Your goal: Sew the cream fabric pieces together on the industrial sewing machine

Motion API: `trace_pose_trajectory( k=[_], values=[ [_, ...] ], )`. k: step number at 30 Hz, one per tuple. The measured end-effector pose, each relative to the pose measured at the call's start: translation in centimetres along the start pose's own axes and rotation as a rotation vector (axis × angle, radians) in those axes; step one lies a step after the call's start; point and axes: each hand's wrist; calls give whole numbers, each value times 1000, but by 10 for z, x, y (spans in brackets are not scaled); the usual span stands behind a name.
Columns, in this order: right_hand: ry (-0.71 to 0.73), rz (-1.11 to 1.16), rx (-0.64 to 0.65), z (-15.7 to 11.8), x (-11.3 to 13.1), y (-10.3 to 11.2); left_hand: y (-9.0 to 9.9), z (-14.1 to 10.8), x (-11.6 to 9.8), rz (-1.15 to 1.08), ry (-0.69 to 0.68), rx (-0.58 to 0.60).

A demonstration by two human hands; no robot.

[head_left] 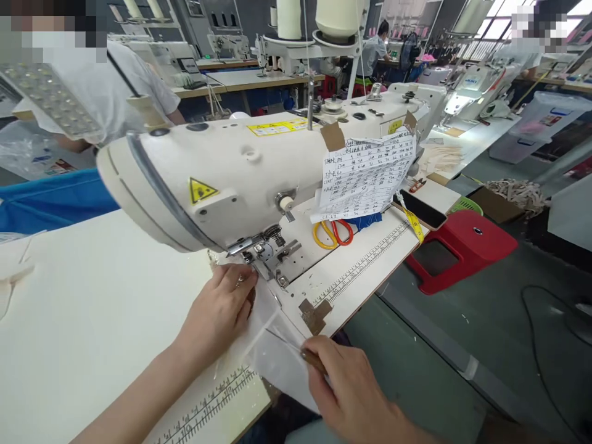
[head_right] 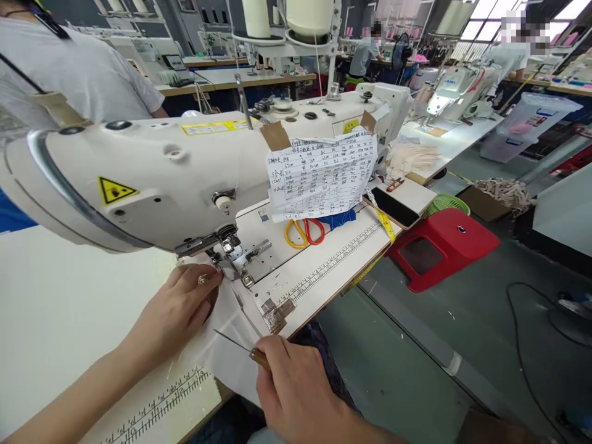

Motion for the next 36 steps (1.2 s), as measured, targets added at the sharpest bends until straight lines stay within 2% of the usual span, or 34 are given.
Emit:
trace_pose_trajectory(
  k=[4, 12, 20, 28, 36],
  values=[
    [21, -21, 7, -12, -3, 2, -10, -9, -11, 28, 88, -31],
    [74, -137, 2, -9, -4, 2, -14, -23, -3, -14, 57, -56],
    [37, -111, 73, -9, -5, 5, -15, -22, -9, 66, -26, -131],
    [34, -134, 79, -3, -5, 9, -15, -21, 1, 52, -24, -80],
    [57, -163, 105, 12, -2, 14, -14, -17, -7, 137, -65, -148]
  ],
)
Point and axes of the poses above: each hand's wrist, its own z-axis towards the middle knuckle, its own y-axis out of the back of the hand, x = y × z, and after that the axes turned 13 degrees about y, right-handed
